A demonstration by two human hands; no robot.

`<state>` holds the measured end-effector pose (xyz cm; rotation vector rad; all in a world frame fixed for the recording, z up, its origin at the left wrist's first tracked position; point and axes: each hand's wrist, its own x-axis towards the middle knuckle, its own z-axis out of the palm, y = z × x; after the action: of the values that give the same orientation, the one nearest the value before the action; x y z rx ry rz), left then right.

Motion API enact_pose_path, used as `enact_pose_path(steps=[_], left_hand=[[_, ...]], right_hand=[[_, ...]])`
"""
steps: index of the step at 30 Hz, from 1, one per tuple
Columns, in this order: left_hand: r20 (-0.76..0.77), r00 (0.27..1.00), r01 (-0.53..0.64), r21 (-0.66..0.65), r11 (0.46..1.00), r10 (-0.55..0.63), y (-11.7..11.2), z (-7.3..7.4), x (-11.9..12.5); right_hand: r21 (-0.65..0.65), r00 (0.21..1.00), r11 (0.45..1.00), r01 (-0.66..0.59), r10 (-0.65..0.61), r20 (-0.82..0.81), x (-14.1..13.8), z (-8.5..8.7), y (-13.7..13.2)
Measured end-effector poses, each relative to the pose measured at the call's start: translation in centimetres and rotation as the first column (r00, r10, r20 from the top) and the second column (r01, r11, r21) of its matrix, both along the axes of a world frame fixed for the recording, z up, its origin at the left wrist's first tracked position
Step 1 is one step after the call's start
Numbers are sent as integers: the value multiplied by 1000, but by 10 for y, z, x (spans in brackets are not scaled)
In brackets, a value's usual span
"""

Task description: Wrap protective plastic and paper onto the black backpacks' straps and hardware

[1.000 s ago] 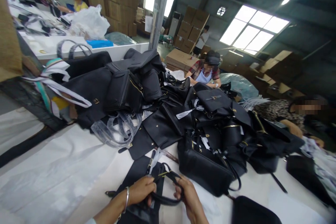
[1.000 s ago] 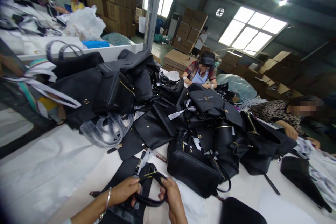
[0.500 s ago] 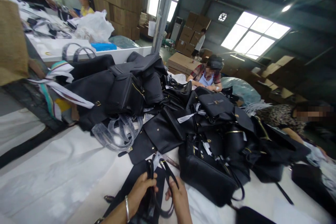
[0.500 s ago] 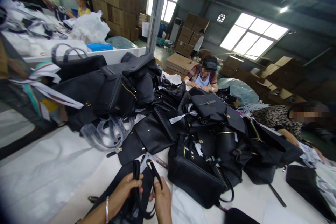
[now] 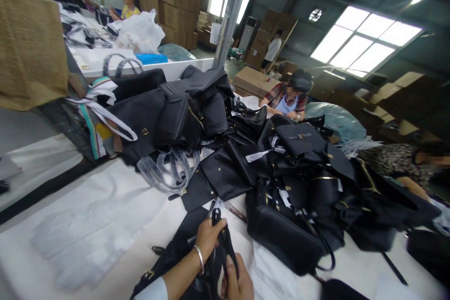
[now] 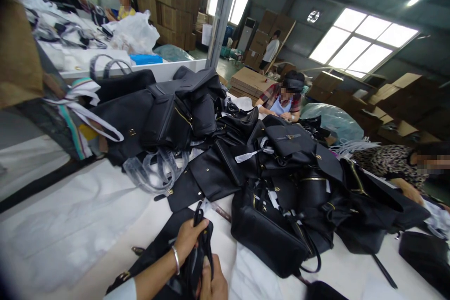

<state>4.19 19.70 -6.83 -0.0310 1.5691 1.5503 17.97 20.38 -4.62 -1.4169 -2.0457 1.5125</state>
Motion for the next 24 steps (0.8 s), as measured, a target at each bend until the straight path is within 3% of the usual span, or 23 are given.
enact_pose_path(steps=[5,9,16,21,24], left_hand=[[74,996,-52,-28,998,54,10,-11,-4],[208,974,-98,41,994,87,3,-11,-16],[289,950,47,227,973,-113,-17,11,-19],[145,989,14,136,991,-34,-13,3,-22],[48,999,20,81,997,-24,-15,-1,-26]], right_hand=[[41,999,998,42,-43,28,7,20,9],[93,980,975,200,-200,-11,1,27,24],[-95,973,988,122,-138,-185,-18,2,14],[-171,899,911,374,-402,-174,-2,-19,7],[-114,891,918,381,-397,-221,11,-13,9]])
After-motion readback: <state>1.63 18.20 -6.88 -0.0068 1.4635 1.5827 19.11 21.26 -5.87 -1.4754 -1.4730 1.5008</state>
